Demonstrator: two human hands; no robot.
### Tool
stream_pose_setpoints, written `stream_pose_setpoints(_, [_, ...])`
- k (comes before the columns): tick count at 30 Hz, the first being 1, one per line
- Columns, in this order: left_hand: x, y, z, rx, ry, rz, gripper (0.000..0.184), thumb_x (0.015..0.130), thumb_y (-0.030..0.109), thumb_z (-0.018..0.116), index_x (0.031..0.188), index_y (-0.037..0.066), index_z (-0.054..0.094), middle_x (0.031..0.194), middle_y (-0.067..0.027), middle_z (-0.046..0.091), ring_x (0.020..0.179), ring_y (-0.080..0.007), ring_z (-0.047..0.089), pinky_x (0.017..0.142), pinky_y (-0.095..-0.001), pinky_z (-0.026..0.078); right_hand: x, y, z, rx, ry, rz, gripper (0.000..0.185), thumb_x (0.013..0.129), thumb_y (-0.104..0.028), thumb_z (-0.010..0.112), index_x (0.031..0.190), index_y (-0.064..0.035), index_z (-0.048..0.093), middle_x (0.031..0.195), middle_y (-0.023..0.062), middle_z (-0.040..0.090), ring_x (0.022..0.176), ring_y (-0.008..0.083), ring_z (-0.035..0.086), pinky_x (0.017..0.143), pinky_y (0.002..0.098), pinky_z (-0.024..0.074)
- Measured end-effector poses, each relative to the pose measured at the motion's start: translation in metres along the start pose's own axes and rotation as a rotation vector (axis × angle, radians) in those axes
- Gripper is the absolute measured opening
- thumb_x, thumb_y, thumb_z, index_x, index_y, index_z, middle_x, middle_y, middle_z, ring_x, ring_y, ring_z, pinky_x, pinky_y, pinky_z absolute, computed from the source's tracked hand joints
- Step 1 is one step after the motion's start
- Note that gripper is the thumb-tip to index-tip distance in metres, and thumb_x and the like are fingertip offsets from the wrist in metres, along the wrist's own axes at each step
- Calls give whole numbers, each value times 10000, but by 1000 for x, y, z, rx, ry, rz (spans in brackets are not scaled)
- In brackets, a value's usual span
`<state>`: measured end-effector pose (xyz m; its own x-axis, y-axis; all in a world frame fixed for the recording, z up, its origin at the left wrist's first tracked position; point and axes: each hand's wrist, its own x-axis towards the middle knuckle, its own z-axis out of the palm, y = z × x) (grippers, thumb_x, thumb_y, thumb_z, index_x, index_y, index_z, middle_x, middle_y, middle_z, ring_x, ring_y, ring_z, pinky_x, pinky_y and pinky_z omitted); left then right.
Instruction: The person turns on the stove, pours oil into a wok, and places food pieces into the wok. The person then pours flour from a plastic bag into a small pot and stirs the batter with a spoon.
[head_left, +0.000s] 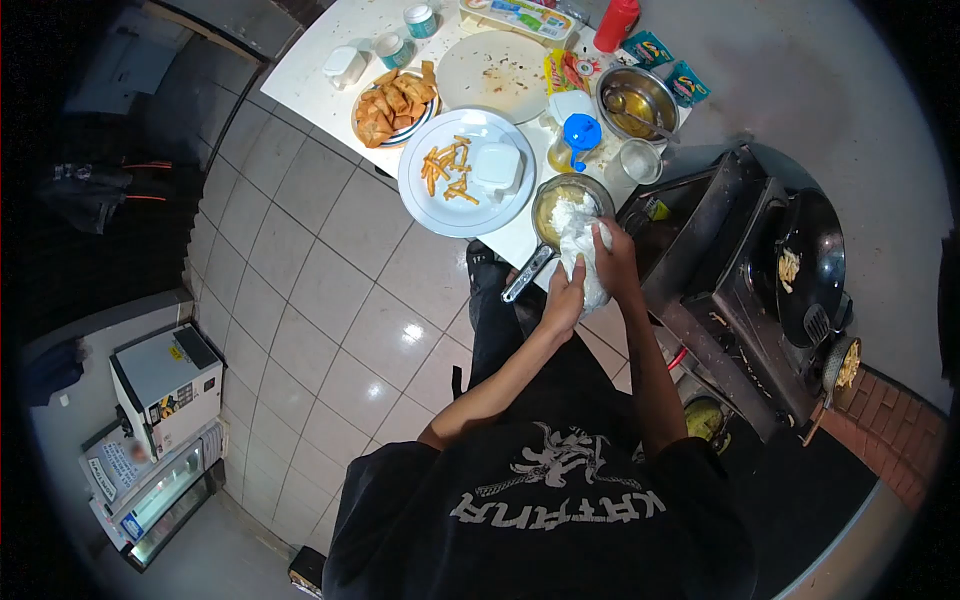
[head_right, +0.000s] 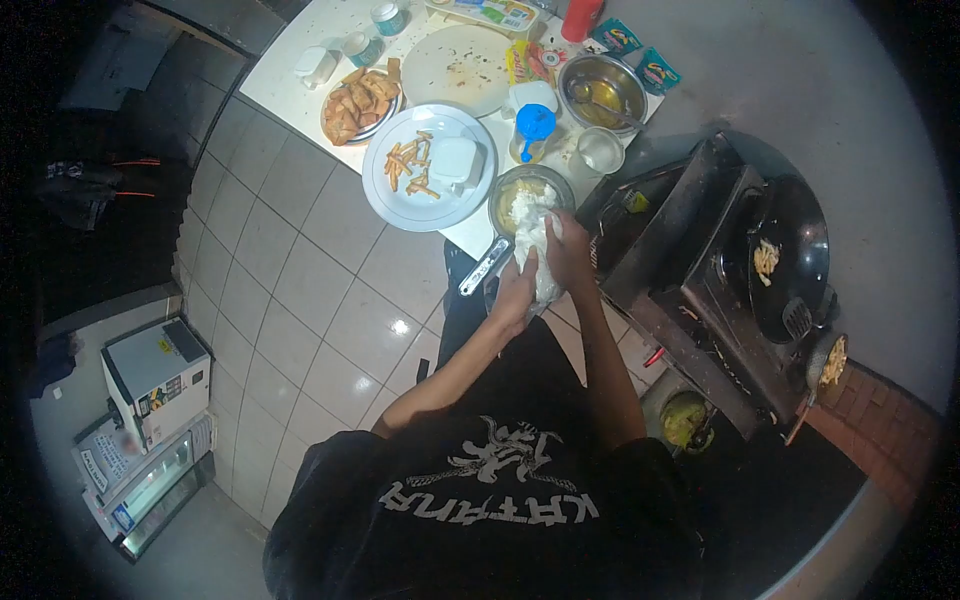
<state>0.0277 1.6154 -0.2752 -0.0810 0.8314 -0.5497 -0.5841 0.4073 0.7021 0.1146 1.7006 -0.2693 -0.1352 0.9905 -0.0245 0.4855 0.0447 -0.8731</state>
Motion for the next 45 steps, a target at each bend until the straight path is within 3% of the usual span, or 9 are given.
stream_pose_setpoints(8, [-10, 12, 7, -49, -18, 37, 442, 990, 227, 489, 1348, -8, 379, 1234, -112, 534, 1093, -167, 505, 926, -288, 412, -1, -1, -6, 84, -12, -13, 292, 932, -190, 535, 1078, 55, 597, 959, 246, 652, 901, 306, 647, 803, 374, 475])
stream_pose_setpoints(13, [-15, 21, 5, 24, 2, 95, 447, 973, 215, 524, 1334, -13, 393, 1226, -121, 545, 1103, -165, 512, 935, -285, 409, -9, 5, -11, 342, -8, 116, 230, 920, -155, 556, 1045, 32, 605, 918, 120, 653, 857, 151, 588, 788, 301, 459])
stream_pose_setpoints(16, [-18, 27, -3, 237, -34, 189, 452, 954, 199, 554, 1317, -24, 406, 1195, -143, 566, 1087, -189, 532, 939, -302, 412, -15, 7, -19, 290, 4, 44, 196, 907, -131, 577, 1020, 26, 611, 900, 78, 641, 846, 113, 561, 780, 285, 453])
stream_pose_setpoints(18, [-18, 22, -10, 549, 0, 450, 438, 935, 162, 567, 1297, -33, 417, 1152, -177, 583, 1064, -227, 553, 927, -324, 421, -20, 12, -22, 283, -14, 48, 185, 896, -116, 592, 1015, 25, 613, 900, 76, 641, 850, 107, 561, 777, 278, 452])
stream_pose_setpoints(25, [-17, 17, -28, 658, -68, 516, 412, 918, 114, 554, 1276, -38, 419, 1107, -221, 582, 1040, -282, 570, 904, -355, 429, -34, 16, -27, 316, -64, 78, 152, 880, -55, 628, 1014, 15, 624, 908, 34, 637, 851, 71, 557, 766, 231, 443])
stream_pose_setpoints(35, [-21, 9, -33, 730, -19, 555, 409, 921, 118, 553, 1278, -38, 430, 1171, -191, 551, 1100, -262, 530, 957, -345, 398, -46, 0, -36, 282, -38, -78, 103, 908, -34, 582, 969, 38, 625, 853, 60, 658, 822, 82, 596, 740, 247, 470])
stream_pose_setpoints(37, [-24, 12, -32, 704, -12, 578, 368, 917, 61, 539, 1261, -29, 443, 1146, -181, 564, 1074, -241, 549, 934, -325, 415, -50, -15, -46, 118, -23, -155, 106, 880, -21, 577, 951, 26, 640, 851, 139, 662, 763, 206, 648, 702, 308, 486])
stream_pose_setpoints(40, [-25, 11, -38, 677, -80, 484, 356, 916, 39, 534, 1259, -18, 453, 1167, -150, 554, 1093, -201, 527, 952, -307, 401, -56, -34, -60, 109, -77, -168, 110, 854, 8, 577, 937, 30, 645, 876, 154, 657, 779, 246, 647, 713, 320, 486])
stream_pose_setpoints(45, [-20, 1, -48, 802, -64, 580, 368, 900, 36, 551, 1256, 10, 463, 1149, -177, 566, 1084, -261, 548, 947, -334, 408, -63, -35, -68, 91, -43, -251, 135, 829, 37, 571, 939, 34, 649, 898, 150, 654, 804, 258, 645, 722, 319, 486])
